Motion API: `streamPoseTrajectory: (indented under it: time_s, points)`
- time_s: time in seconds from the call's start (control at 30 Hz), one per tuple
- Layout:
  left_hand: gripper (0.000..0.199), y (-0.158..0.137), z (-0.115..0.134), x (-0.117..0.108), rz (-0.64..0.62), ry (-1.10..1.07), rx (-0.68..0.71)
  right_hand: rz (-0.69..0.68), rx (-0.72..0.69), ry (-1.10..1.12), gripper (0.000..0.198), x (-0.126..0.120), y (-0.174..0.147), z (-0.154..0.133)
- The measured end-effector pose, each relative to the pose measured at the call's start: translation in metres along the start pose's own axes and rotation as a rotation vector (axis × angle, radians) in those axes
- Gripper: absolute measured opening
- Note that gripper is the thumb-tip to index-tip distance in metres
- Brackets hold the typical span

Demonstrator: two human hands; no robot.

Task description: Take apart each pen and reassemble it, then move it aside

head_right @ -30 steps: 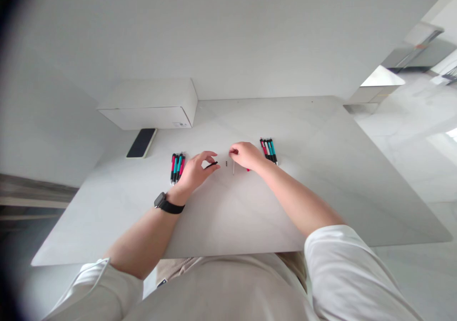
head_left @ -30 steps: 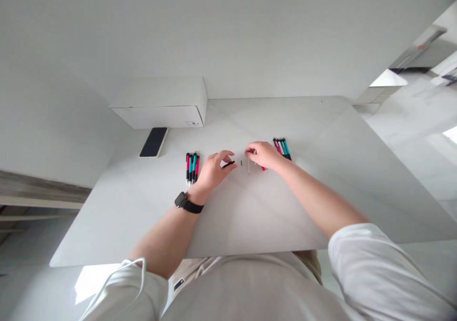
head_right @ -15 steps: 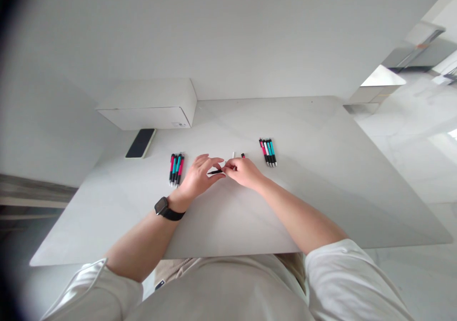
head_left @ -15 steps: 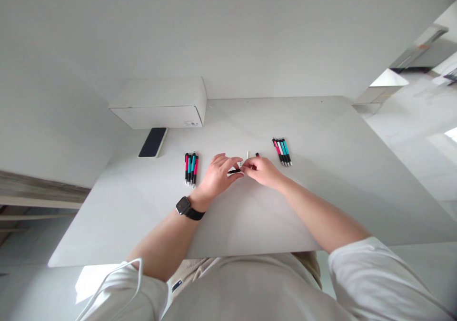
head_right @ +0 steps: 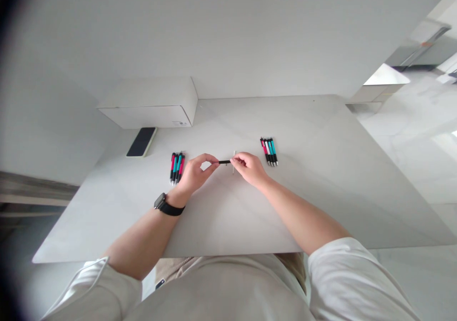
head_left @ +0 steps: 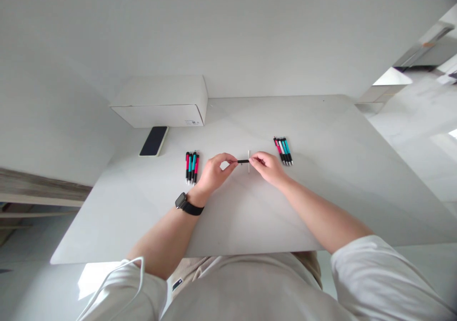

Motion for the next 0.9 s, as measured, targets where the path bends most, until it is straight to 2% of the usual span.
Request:
streamPoseTrajectory:
  time_s: [0.13,0.23,0.4,0.57,0.7,0.8,0.9]
  points:
    - [0.018,0.0,-0.006,0.0,0.025,-0.075,-0.042,0.035,-0.099,-0.016,0.033,0.001,-0.002,-0.005]
    - [0.021,0.001,-0.011,0.001,0.025,-0.122,-0.064,0.056,-0.115,-0.049,0.03,0.001,-0.003,-0.007]
    - [0.022,0.0,-0.013,0.003,0.027,-0.146,-0.064,0.067,-0.105,-0.043,0.03,0.0,-0.005,-0.009]
    - [0.021,0.0,-0.011,0.003,0.012,-0.102,-0.057,0.016,-0.059,-0.117,0.035,0.003,-0.005,-0.008]
    - [0.02,0.0,-0.011,0.002,0.017,-0.093,-0.059,0.021,-0.105,-0.091,0.027,0.004,-0.004,-0.008]
    - [0.018,0.0,-0.011,0.002,0.019,-0.091,-0.06,0.031,-0.062,-0.058,0.032,0.003,-0.004,-0.005]
    - [0.019,0.0,-0.01,0.003,0.007,-0.084,-0.058,-0.021,-0.016,-0.068,0.031,0.005,-0.004,-0.004]
Point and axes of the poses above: each hand's wrist, its own y-axis towards the middle knuckle, its own x-axis out of the palm, z = x × y, the point moved 6 cm from there along y, towards the middle knuckle, and after that the axes turned 9 degrees about -z, right-handed, at the moved point
